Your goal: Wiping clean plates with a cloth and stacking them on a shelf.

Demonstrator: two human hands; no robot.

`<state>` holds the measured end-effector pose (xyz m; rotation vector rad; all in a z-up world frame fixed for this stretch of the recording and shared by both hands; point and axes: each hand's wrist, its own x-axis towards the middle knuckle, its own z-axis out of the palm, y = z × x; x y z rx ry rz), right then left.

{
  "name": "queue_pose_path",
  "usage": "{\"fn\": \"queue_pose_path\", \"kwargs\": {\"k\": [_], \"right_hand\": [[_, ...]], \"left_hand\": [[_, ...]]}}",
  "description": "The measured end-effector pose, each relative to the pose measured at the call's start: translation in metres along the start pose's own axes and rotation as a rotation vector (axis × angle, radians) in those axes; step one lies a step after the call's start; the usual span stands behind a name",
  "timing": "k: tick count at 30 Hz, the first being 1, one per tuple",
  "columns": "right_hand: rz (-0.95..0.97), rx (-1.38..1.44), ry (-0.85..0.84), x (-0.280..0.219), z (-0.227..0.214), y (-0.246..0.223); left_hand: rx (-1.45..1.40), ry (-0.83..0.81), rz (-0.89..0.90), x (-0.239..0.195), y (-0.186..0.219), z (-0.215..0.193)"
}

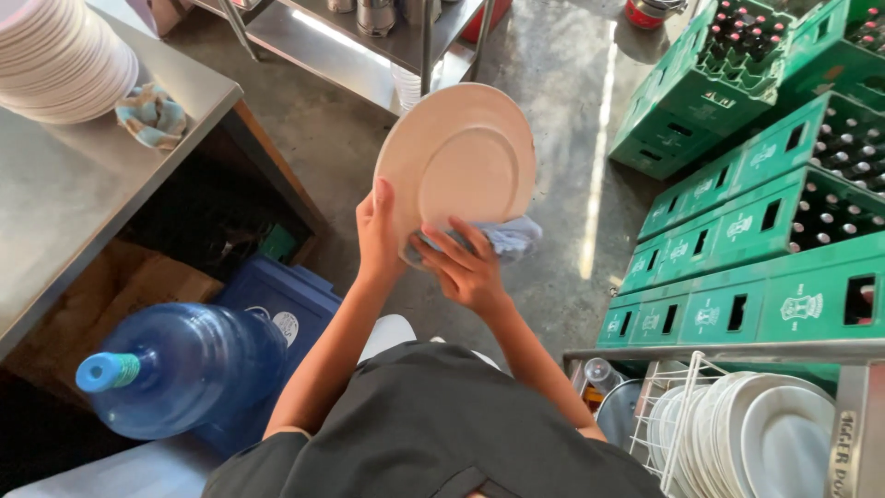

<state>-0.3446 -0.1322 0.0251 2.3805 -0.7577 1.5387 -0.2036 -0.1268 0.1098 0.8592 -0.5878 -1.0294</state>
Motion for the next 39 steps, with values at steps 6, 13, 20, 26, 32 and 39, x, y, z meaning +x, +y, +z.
{"fn": "queue_pose_path", "kwargs": {"k": [6, 13, 20, 26, 32, 39], "right_hand": [[0.03, -0.289, 0.005, -0.015, -0.025, 0.027], [0.366, -0.397, 0.114, -0.005, -0.049, 0.07], [0.467, -0.369, 0.035, 0.038, -0.049, 0.076], [0.275, -0.392, -0.03, 0.043, 0.024, 0.037], [0.399, -0.319, 0.044, 0.023, 0.06, -0.043], [0.495, -0.799, 0.138, -0.073, 0.028, -0.093]], "left_hand": [[-0.144, 0.068, -0.149, 0.023, 0.007, 0.015], [0.0, -0.101, -0.278, 0.053, -0.023, -0.015], [0.281, -0.471, -0.411, 0.075, -0.055, -0.045], [0.296, -0.547, -0.403, 0.082, -0.069, -0.041], [0.042, -0.401, -0.473, 0.074, -0.051, -0.045], [0.047, -0.339, -0.766, 0.061, 0.018, -0.007]]}}
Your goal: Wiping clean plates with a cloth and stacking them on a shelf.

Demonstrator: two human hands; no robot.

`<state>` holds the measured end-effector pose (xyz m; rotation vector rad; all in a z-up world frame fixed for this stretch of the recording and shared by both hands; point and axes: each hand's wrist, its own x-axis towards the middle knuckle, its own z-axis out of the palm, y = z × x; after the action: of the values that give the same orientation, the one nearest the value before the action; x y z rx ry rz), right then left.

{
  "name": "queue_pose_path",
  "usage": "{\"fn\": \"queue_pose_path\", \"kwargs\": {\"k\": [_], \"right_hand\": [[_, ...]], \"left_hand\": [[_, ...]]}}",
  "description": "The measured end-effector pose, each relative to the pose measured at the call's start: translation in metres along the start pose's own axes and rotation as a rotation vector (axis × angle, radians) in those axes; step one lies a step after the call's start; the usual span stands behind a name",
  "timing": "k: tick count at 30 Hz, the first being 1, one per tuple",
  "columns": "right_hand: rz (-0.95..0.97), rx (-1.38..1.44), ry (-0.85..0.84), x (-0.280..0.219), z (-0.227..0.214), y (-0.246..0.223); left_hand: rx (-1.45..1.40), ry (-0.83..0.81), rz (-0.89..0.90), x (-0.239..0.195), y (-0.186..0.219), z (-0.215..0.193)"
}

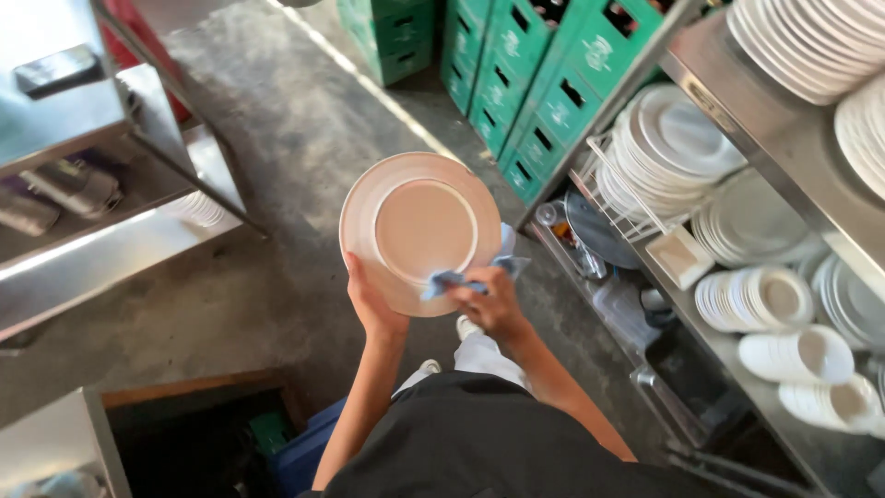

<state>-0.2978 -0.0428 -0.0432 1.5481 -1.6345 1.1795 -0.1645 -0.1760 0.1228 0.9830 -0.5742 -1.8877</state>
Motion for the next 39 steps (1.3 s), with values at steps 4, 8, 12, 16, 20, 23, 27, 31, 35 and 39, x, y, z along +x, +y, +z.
{"fn": "queue_pose_path", "kwargs": {"k": [4, 8, 12, 16, 20, 23, 27, 31, 35, 39], "right_hand": [[0.178, -0.084, 0.157, -0.025, -0.038, 0.061], [0.229, -0.105, 0.081, 0.053, -0.1, 0.044], [0.172, -0.325, -0.04, 0.05, -0.113, 0.043], [0.263, -0.244, -0.121, 0.024, -0.13, 0.021], [0.234, -0.225, -0.091, -0.014, -0.187, 0.033], [0.291, -0.303, 0.01, -0.034, -0.247, 0.063], [0.446, -0.527, 0.124, -0.025, -0.307, 0.065], [0.502, -0.511, 0.135, -0.047, -0.34, 0.05], [0.805, 0.008, 0.309, -0.092, -0.381, 0.034], [1.374, 0.837, 0.761, -0.144, -0.445, 0.031]], "left_hand": [[-0.056, -0.065, -0.207, 0.004, -0.029, -0.013], [0.149, -0.251, -0.219, -0.01, -0.06, -0.019], [0.222, -0.421, -0.225, -0.021, -0.109, -0.013], [0.283, -0.43, -0.256, -0.028, -0.149, 0.005], [0.287, -0.46, -0.276, -0.053, -0.18, 0.038], [0.339, -0.542, -0.324, -0.082, -0.207, 0.065], [0.374, -0.644, -0.38, -0.122, -0.24, 0.103], [0.456, -0.754, -0.379, -0.165, -0.257, 0.135], [0.666, -1.159, -0.115, -0.211, -0.263, 0.155], [0.667, -1.976, 0.569, -0.238, -0.278, 0.173]]}}
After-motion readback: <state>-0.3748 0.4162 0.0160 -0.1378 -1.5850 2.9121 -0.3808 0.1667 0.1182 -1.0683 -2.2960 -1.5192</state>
